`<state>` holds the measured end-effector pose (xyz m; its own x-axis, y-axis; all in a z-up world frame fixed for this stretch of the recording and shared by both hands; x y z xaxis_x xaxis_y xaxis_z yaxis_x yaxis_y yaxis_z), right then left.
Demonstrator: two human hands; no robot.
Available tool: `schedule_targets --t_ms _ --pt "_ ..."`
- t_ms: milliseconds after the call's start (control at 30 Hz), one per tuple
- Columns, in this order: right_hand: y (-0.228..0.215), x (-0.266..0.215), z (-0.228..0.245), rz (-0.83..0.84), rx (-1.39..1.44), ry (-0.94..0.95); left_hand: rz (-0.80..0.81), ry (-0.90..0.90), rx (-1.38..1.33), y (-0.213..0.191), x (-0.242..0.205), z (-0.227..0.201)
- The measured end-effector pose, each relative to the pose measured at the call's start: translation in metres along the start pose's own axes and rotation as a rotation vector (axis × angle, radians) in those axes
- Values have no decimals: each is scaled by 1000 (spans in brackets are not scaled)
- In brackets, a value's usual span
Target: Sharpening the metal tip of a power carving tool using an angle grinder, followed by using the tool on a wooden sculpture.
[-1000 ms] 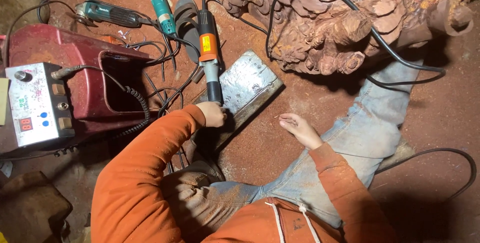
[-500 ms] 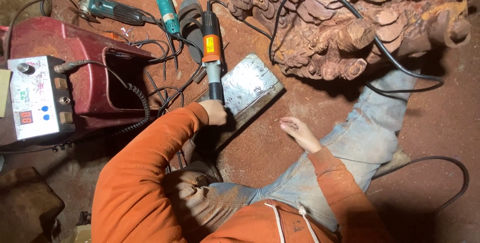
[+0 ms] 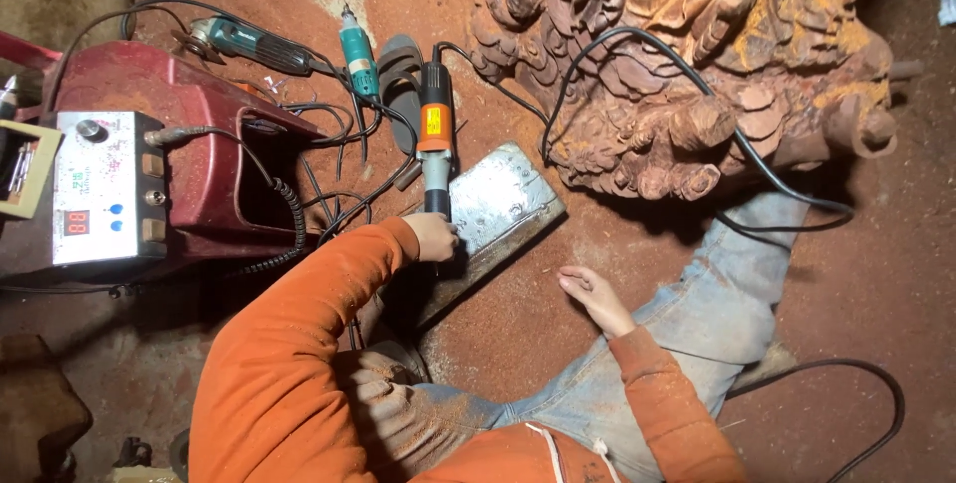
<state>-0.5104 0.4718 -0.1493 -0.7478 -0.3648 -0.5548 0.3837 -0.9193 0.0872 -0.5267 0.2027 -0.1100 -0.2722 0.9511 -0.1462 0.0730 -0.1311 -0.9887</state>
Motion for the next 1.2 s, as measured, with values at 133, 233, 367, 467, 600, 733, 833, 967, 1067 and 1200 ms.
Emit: schedule_targets --t_ms 133,233,367,467,600,733,833,967,1067,1200 --pt "-2 -5 2 -10 -20 -5 -67 -161 134 5 5 24" --pt "-5 -6 -7 -7 -28 1 315 -415 271 42 -6 60" --pt "-16 -6 -38 -63 21 108 153 -349 252 71 0 62" --pt "-17 -11 -51 -93 44 201 -264 -184 206 58 9 56" --pt "-16 -20 -64 -107 55 256 -475 -81 119 49 8 56" --pt "-18 -34 -64 -129 64 260 -437 -60 170 10 25 64" --pt "-12 -57 -35 -185 139 268 282 -153 -13 -30 48 83" --pt "-18 -71 -20 -221 167 236 339 -733 -459 -168 36 117" --pt "-22 -93 -10 -262 195 229 -90 -908 -691 -168 24 157" --pt "-34 -143 9 -364 208 193 -740 -949 -668 -187 2 196"
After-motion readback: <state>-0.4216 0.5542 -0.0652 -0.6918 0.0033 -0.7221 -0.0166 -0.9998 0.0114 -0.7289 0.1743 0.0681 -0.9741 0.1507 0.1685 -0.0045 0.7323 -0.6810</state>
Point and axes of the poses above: each hand's wrist, its own x-axis towards the middle knuckle, its own y-axis out of the palm, z = x × y, the point moved 10 cm from there along x, towards the middle knuckle, and after that the axes turned 2 degrees about -x, right-handed, at the moved point
